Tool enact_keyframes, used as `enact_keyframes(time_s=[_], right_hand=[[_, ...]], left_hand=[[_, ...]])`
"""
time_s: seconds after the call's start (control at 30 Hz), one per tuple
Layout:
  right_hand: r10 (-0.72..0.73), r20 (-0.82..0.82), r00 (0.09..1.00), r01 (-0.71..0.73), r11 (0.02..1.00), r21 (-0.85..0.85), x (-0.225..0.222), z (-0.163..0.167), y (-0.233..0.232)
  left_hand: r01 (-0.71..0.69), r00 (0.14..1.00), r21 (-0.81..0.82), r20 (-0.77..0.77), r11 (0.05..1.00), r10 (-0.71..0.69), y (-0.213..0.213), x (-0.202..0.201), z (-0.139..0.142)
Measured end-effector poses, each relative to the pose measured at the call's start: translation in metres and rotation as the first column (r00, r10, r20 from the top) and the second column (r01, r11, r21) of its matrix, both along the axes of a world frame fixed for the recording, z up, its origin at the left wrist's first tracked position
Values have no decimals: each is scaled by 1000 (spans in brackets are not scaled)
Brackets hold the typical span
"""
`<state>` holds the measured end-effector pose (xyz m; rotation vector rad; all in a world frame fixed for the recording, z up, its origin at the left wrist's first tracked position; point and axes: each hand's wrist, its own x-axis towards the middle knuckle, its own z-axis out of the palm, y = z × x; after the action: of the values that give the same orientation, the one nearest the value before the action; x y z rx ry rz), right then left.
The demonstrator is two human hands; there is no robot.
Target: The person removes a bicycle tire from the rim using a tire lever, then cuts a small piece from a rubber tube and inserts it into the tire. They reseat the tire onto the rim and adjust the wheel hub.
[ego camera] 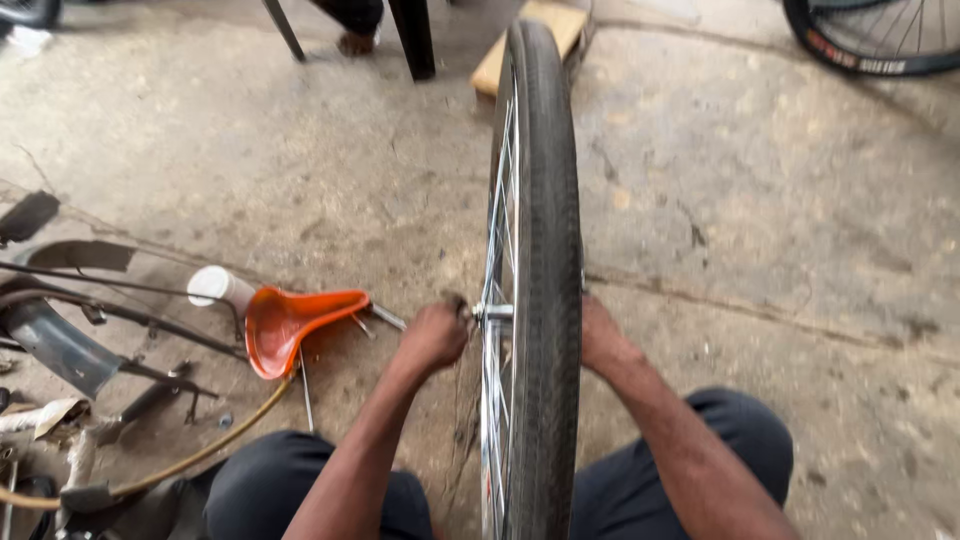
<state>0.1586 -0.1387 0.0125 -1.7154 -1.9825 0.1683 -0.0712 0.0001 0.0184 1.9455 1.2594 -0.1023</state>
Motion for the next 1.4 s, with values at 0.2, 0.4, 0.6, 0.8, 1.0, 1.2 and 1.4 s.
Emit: enact_keyframes(time_s=[0.2, 0.4, 0.6, 0.8, 1.0, 1.2, 1.4], right_hand=[[-53, -187, 981, 27, 990, -138, 1, 15, 1], [-114, -214, 970, 77, 982, -173, 1, 6, -1], [35, 216, 976, -34, 999, -10, 2, -3, 8], [21, 119, 993, -16, 999, -43, -5, 3, 1], [-91, 30, 995, 96, 942, -321, -5, 6, 7], [-79, 1, 997, 78, 987, -139, -9, 12, 6], [-75, 50, 996, 88, 938, -336, -18, 29, 9]], left_hand=[[-274, 948, 57, 181, 960, 260, 13, 20, 5], [-69, 997, 73, 25, 995, 67, -3, -2, 9], [-204, 979, -18, -1, 979, 204, 11, 17, 9], [-162, 945, -148, 260, 976, 196, 10, -2, -7], [-248, 964, 144, 131, 958, 230, 9, 7, -11], [-123, 975, 187, 206, 975, 83, 18, 0, -13], [-325, 923, 121, 256, 938, 287, 8, 1, -17]])
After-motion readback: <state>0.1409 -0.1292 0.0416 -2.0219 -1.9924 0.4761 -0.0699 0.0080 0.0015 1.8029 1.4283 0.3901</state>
